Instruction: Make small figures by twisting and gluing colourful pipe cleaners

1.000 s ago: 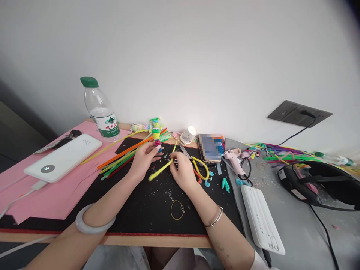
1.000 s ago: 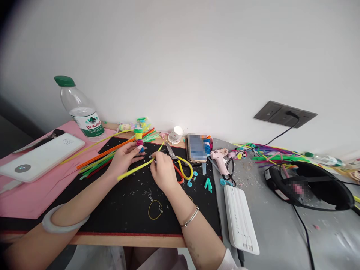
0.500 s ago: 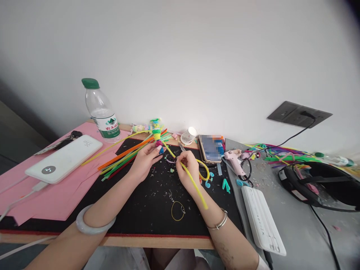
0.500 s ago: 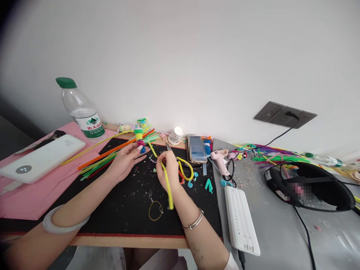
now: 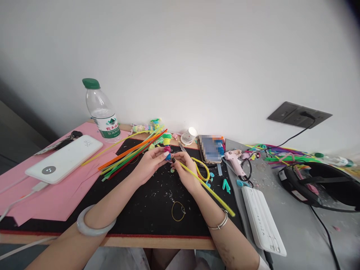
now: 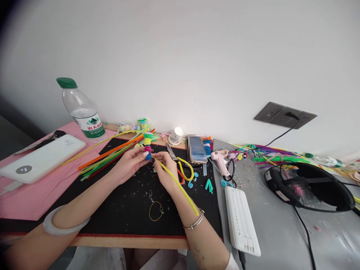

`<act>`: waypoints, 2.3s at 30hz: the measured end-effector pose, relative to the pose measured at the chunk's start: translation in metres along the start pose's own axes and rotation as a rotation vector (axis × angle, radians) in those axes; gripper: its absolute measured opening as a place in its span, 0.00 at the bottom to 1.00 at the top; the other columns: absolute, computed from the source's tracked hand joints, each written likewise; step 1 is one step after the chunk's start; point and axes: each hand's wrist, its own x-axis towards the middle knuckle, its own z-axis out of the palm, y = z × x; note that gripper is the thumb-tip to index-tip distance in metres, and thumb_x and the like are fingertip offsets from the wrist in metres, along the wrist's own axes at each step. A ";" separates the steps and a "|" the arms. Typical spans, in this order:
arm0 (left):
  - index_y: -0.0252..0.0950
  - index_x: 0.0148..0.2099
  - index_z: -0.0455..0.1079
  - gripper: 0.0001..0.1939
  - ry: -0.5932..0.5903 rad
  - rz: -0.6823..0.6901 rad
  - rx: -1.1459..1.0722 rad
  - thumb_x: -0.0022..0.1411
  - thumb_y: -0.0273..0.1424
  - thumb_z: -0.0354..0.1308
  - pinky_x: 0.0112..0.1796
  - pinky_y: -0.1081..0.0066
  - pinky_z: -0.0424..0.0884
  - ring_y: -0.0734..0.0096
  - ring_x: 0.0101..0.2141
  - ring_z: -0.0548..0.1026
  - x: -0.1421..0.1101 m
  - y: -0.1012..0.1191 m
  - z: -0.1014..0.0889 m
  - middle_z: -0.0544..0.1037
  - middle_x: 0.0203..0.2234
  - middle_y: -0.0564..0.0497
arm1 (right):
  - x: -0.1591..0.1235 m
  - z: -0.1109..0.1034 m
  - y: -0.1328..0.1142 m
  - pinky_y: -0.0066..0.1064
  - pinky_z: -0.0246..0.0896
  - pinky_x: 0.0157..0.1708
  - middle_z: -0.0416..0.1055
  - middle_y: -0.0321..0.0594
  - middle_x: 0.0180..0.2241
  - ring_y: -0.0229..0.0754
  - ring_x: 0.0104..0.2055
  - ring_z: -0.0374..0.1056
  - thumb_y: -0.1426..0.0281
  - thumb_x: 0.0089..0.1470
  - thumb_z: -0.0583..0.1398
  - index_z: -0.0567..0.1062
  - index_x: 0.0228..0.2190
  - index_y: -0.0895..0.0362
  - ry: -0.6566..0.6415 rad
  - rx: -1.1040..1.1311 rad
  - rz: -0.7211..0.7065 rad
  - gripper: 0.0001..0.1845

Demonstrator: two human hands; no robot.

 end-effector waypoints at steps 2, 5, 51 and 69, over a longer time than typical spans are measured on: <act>0.37 0.41 0.75 0.11 -0.013 -0.009 0.022 0.54 0.32 0.65 0.48 0.67 0.69 0.70 0.41 0.75 0.000 -0.001 0.000 0.78 0.37 0.51 | 0.000 0.000 -0.002 0.30 0.67 0.32 0.71 0.39 0.37 0.36 0.33 0.68 0.73 0.54 0.53 0.69 0.38 0.55 0.011 0.048 0.025 0.09; 0.37 0.40 0.75 0.12 0.045 0.033 0.039 0.53 0.33 0.65 0.48 0.67 0.69 0.70 0.42 0.74 0.001 0.000 -0.001 0.78 0.38 0.51 | 0.001 -0.002 -0.005 0.30 0.68 0.32 0.72 0.39 0.35 0.36 0.33 0.67 0.75 0.52 0.50 0.73 0.38 0.56 0.027 0.079 0.051 0.14; 0.35 0.38 0.67 0.15 0.007 -0.173 0.310 0.51 0.36 0.66 0.30 0.75 0.74 0.69 0.31 0.80 -0.006 0.008 0.007 0.80 0.34 0.47 | 0.007 -0.015 -0.006 0.27 0.58 0.23 0.75 0.37 0.23 0.35 0.20 0.64 0.66 0.53 0.57 0.71 0.32 0.57 0.095 0.368 0.127 0.07; 0.36 0.36 0.66 0.14 0.018 -0.147 0.260 0.55 0.40 0.62 0.27 0.79 0.74 0.71 0.28 0.80 -0.005 0.005 0.006 0.78 0.34 0.50 | 0.008 -0.015 -0.005 0.27 0.58 0.22 0.75 0.38 0.24 0.34 0.20 0.64 0.64 0.52 0.58 0.71 0.32 0.57 0.095 0.351 0.152 0.09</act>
